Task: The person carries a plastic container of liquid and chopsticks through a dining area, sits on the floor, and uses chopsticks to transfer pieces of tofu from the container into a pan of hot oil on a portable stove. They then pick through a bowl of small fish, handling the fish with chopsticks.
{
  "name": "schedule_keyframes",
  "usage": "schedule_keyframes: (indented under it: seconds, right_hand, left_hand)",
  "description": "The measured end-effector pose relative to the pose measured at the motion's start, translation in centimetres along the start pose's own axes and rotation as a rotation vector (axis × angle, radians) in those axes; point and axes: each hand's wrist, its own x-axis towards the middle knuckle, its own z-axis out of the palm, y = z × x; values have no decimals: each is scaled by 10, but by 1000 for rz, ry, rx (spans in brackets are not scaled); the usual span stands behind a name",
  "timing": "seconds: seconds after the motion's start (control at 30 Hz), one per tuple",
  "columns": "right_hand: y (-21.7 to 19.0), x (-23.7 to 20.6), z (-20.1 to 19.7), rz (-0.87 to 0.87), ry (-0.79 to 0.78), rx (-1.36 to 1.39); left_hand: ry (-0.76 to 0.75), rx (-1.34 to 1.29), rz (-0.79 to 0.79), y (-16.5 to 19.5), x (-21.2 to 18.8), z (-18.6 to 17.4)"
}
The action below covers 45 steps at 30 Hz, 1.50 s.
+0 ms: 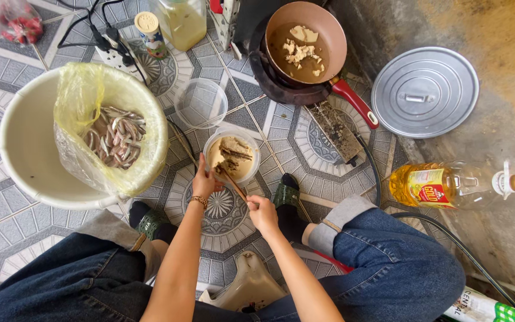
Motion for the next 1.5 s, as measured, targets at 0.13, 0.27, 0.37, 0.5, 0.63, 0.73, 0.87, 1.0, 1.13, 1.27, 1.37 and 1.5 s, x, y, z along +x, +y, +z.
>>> schedule_keyframes:
  seconds: [0.13, 0.27, 0.37, 0.5, 0.63, 0.73, 0.87, 1.0, 1.13, 1.27, 1.37, 1.5]
  right_hand:
    - [12, 20, -16, -21, -78, 100]
    - [7, 31, -37, 45, -127, -18]
    - [-6, 24, -57, -10, -79, -163]
    - [-30, 21, -90, -15, -80, -184]
    - [-59, 24, -131, -51, -53, -169]
    - [-89, 32, -174, -157, -4, -134]
    - [-138, 39, -234, -149, 13, -417]
    - [-177, 29, -281, -446, 145, -541]
    - [-196, 21, -304, -533, 187, -590]
    - [-188, 29, -313, -498, 177, -526]
    - [-169, 49, -314, -564, 166, -365]
    - [-140, 74, -295, -298, 14, -96]
  left_hand:
    - [-45, -39, 89, -3, 8, -1]
    - [-62, -175, 162, -13, 19, 3]
    - [-108, -344, 175, -13, 26, 4]
    - [-186, -465, 256, -6, 27, 2]
    - [-292, -594, 359, 25, 27, 4]
    - [-350, -587, 392, 64, 33, 4]
    - [-457, -572, 379, 111, 48, -1]
    - [-537, -602, 313, 135, 54, 0]
    - [-583, -655, 328, 150, 52, 4]
    - [-553, -620, 360, 170, 50, 9]
    - [-482, -553, 385, 186, 51, 18]
    - [-378, -471, 480, 208, 57, 43]
